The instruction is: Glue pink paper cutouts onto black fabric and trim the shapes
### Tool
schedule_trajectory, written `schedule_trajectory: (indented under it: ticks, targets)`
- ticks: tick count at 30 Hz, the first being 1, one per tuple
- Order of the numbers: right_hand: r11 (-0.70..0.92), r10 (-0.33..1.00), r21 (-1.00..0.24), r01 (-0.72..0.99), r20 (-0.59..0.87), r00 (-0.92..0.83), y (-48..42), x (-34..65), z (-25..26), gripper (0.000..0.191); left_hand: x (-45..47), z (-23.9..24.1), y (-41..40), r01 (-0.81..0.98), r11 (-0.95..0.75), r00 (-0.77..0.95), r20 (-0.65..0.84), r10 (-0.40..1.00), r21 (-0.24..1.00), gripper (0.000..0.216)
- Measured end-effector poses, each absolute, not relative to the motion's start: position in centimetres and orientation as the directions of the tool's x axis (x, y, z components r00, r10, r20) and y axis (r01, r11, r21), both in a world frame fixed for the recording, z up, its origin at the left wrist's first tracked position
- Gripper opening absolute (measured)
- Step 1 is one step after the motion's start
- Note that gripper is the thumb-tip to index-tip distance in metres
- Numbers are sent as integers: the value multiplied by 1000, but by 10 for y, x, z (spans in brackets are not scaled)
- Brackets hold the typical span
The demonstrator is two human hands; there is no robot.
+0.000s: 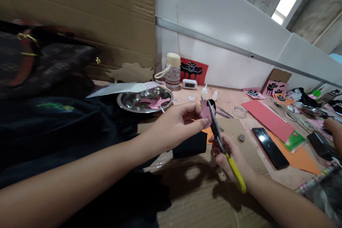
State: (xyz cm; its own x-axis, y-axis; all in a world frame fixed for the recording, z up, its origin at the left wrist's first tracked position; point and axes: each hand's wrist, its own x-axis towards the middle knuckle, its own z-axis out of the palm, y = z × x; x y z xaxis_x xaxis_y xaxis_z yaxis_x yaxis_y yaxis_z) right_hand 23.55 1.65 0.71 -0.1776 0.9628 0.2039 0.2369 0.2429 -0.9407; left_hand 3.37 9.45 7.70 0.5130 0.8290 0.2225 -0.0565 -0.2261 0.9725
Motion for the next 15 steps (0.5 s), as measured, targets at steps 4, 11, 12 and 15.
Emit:
schedule_trajectory:
  ticks: [4,11,12,15]
  targets:
    - [224,967,-944,244,185,-173,16,235,8,67,33,78,94,-52,-243,509,235,828,969,27]
    - [220,969,-952,213,187,-163,16,235,5,64,34,78,93,-21,-263,510,236,827,965,26]
    - [215,970,-953,214,182,-162,16,236,5,64,33,78,94,-19,-274,514,244,822,962,26]
    - [202,973,-956,211,171,-156,17,236,5,62,31,80,95,-7,-326,525,281,803,945,27]
